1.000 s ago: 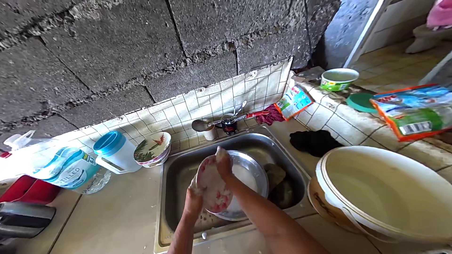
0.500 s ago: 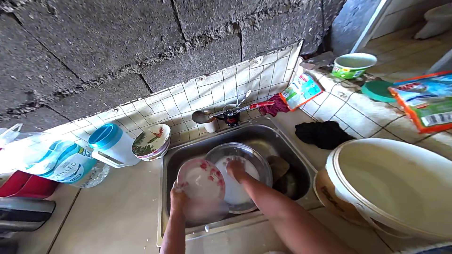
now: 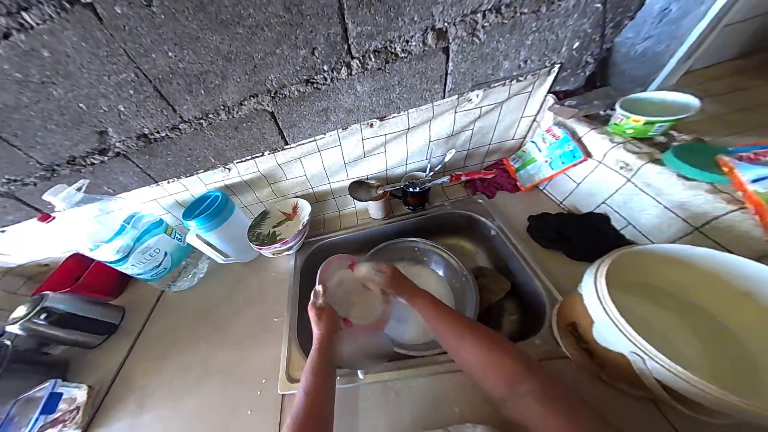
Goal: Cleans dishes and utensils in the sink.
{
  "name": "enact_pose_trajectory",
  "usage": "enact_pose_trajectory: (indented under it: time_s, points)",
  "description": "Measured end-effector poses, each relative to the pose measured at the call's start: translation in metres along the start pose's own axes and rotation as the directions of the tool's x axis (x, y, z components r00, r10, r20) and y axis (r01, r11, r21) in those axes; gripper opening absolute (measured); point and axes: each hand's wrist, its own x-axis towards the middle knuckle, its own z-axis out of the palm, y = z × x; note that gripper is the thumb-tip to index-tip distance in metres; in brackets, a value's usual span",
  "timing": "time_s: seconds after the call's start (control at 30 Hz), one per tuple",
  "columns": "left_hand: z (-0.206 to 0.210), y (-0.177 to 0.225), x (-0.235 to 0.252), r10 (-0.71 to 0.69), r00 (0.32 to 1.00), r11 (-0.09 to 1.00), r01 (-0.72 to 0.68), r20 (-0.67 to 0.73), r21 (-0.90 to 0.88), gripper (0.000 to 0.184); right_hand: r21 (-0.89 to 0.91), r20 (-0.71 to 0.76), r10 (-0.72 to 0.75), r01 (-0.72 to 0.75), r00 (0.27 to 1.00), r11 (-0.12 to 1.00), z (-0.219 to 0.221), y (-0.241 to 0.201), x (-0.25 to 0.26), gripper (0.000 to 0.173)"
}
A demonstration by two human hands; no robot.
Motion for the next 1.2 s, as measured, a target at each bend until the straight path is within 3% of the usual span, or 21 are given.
enact_pose_trajectory:
  time_s: [0.07,0.13,0.2,0.3,0.4,0.47,0.57,0.67,0.77,0.83,0.9,0.93,1.03,1.1,1.2]
  points:
    - [0.023,-0.004,-0.006,-0.06,0.996,0.993,0.067,0.066,-0.101,0.039,-0.33,0.025,0.0,0.009,1.0,0.944,0.017,-0.017,-0.009,0.056]
    - [0.029,-0.006,-0.002,-0.079,0.994,0.982,0.091,0.076,-0.164,0.041,-0.541,0.171,0.075,0.03,0.982,0.84,0.034,-0.029,-0.028,0.068]
    - [0.019,-0.007,0.006,-0.09,0.995,0.977,0.094,0.032,-0.19,0.043,-0.632,0.299,0.139,0.087,0.944,0.77,0.029,-0.025,-0.042,0.061]
    - [0.014,-0.006,0.001,-0.153,0.988,0.971,0.157,0.034,-0.179,0.041,-0.746,0.184,0.229,-0.016,0.956,0.665,-0.008,-0.017,-0.035,0.066]
    - [0.037,-0.009,-0.016,-0.169,0.976,0.968,0.191,0.137,-0.166,0.037,-0.744,0.041,0.231,-0.124,0.972,0.656,-0.005,-0.025,-0.026,0.062]
    - [0.043,-0.008,-0.015,-0.157,0.977,0.968,0.182,0.145,-0.175,0.039,-0.718,0.142,0.223,-0.054,0.964,0.694,0.014,-0.04,-0.04,0.058]
    - [0.024,-0.004,0.001,-0.162,0.984,0.966,0.175,0.08,-0.191,0.044,-0.715,0.323,0.219,0.086,0.921,0.693,0.012,-0.025,-0.058,0.057]
    - [0.019,-0.007,-0.001,-0.209,0.975,0.96,0.219,0.072,-0.174,0.043,-0.807,0.143,0.282,-0.053,0.949,0.588,-0.016,-0.013,-0.043,0.067]
    - [0.04,-0.01,-0.018,-0.201,0.964,0.959,0.23,0.174,-0.164,0.041,-0.769,0.002,0.214,-0.136,0.977,0.624,-0.002,-0.025,-0.034,0.059]
    - [0.043,-0.007,-0.016,-0.175,0.968,0.962,0.207,0.18,-0.177,0.044,-0.737,0.137,0.221,-0.05,0.966,0.675,0.016,-0.044,-0.049,0.058]
    - [0.03,-0.004,-0.006,-0.154,0.981,0.965,0.175,0.116,-0.196,0.045,-0.716,0.309,0.19,0.097,0.932,0.691,0.016,-0.038,-0.063,0.056]
    - [0.021,-0.003,-0.001,-0.154,0.984,0.962,0.17,0.091,-0.212,0.045,-0.728,0.324,0.187,0.119,0.927,0.675,0.009,-0.028,-0.063,0.056]
    - [0.021,-0.009,-0.005,-0.175,0.981,0.963,0.189,0.085,-0.192,0.044,-0.816,0.108,0.197,-0.027,0.974,0.578,-0.016,-0.004,-0.043,0.062]
    - [0.034,-0.01,-0.019,-0.187,0.97,0.966,0.21,0.153,-0.15,0.044,-0.811,-0.009,0.17,-0.107,0.985,0.576,-0.009,-0.016,-0.037,0.062]
    - [0.038,-0.007,-0.018,-0.14,0.97,0.966,0.178,0.2,-0.187,0.046,-0.736,0.153,0.107,0.04,0.982,0.676,0.018,-0.04,-0.054,0.061]
